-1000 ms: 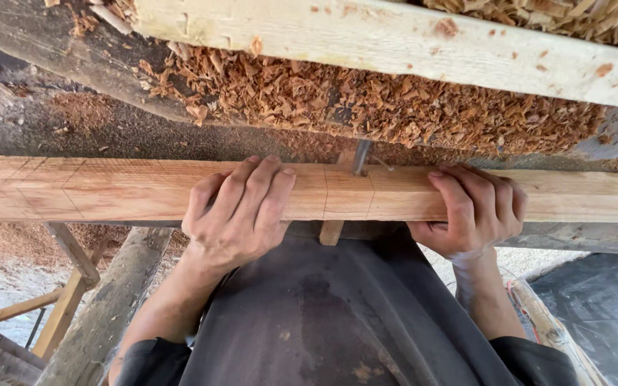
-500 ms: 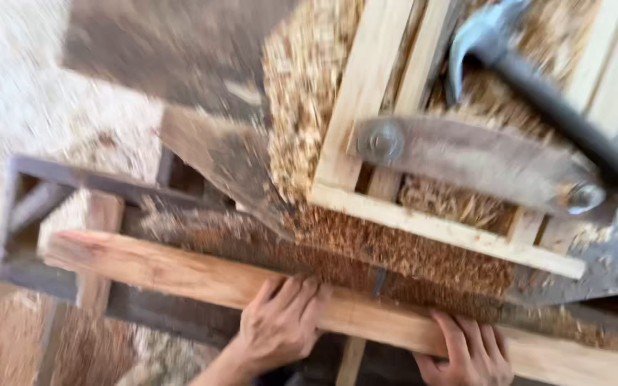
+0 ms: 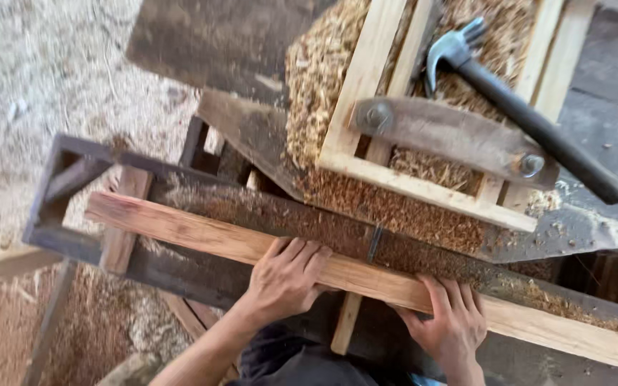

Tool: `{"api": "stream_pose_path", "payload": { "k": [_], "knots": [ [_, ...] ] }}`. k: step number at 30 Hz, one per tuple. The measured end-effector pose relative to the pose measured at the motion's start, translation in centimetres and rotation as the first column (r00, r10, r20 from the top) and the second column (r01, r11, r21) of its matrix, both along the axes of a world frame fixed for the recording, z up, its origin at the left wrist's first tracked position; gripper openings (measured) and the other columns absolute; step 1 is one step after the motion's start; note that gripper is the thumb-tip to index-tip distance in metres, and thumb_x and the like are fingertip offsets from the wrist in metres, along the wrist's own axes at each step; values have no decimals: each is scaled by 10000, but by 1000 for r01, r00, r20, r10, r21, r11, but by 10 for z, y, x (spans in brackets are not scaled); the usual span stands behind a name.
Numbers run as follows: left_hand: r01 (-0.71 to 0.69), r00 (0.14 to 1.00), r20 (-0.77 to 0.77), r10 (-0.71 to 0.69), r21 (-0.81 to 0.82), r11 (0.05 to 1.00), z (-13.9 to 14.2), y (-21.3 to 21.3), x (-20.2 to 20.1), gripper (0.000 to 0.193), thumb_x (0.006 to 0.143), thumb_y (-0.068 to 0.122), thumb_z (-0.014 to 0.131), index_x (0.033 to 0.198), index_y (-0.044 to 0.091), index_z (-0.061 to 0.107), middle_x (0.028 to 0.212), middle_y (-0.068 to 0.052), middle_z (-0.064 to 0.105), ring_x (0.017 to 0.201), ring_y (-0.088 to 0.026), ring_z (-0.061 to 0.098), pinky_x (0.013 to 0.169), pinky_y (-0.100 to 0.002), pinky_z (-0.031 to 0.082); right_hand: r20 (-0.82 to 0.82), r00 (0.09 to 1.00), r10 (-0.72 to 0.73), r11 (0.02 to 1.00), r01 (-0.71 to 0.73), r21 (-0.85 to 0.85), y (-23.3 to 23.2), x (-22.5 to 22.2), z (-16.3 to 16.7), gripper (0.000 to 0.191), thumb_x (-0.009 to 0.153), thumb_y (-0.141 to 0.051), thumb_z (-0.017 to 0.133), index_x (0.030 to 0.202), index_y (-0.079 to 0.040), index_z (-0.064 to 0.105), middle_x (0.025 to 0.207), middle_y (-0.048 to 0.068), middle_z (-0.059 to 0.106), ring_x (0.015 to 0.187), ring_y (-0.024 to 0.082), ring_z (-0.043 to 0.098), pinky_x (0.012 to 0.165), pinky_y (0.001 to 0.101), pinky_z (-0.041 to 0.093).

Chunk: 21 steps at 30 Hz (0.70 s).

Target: The person uses a manual wood carving machine to cut rectangular notches into a long wooden plank. They repeatedly position the plank under a fixed blade, push it through to carve a notch, and then reposition it to carve subsequent notches along the length of the wood.

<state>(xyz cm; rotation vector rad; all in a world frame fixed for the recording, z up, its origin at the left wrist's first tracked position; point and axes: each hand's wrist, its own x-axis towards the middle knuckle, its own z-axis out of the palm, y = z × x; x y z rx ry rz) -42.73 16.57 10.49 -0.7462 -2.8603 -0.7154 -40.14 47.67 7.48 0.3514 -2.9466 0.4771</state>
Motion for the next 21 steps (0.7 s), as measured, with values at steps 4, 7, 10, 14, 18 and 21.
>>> {"api": "stream_pose_path", "payload": {
  "k": [4,7,10,14,18,21],
  "knots": [
    [-27,997,-75,22,-63,998,-16,3,24,409,707,177,686,1071,-7,718,1050,-178,725,979,-310,669,906,-462,499,-123,984,127,980,-105,172,10,14,-26,475,755,-505,677,1094,-184,764,1014,134,716,1031,373,677,935,554,526],
    [21,998,55,-14,-136,991,-22,9,23,306,865,153,668,1137,20,719,1115,-128,728,1011,-261,664,854,-392,482,37,990,134,991,-134,7,23,26,-37,497,997,-589,645,1162,-128,731,1089,120,702,1002,329,650,909,479,501],
    [6,999,51,3,-177,984,-27,15,5,308,886,132,627,1172,46,699,1170,-93,729,1082,-224,688,870,-362,483,17,993,120,993,-119,-26,26,20,-49,533,949,-582,628,1158,-103,734,1094,104,721,982,320,660,896,460,481],
    [-12,1000,-6,11,-207,978,-37,18,-12,302,898,152,613,1185,93,686,1176,-54,726,1062,-191,694,892,-357,500,-5,998,68,997,-69,-20,27,7,-57,436,955,-546,745,1115,-140,731,1081,43,730,944,258,665,893,436,472],
    [37,997,76,-20,-230,972,-45,18,-7,354,870,164,601,1202,84,694,1185,-49,729,1069,-188,710,887,-354,498,13,994,109,994,-109,2,25,6,-55,444,944,-536,761,1108,-125,735,1070,45,735,921,260,657,870,432,458],
    [27,999,37,-19,-233,972,-50,19,-4,305,907,152,605,1195,106,694,1188,-47,731,1068,-179,710,879,-339,496,0,994,108,994,-108,19,25,5,-57,358,971,-473,782,1105,-147,723,1098,36,741,962,246,682,897,430,464]
  ]
}}
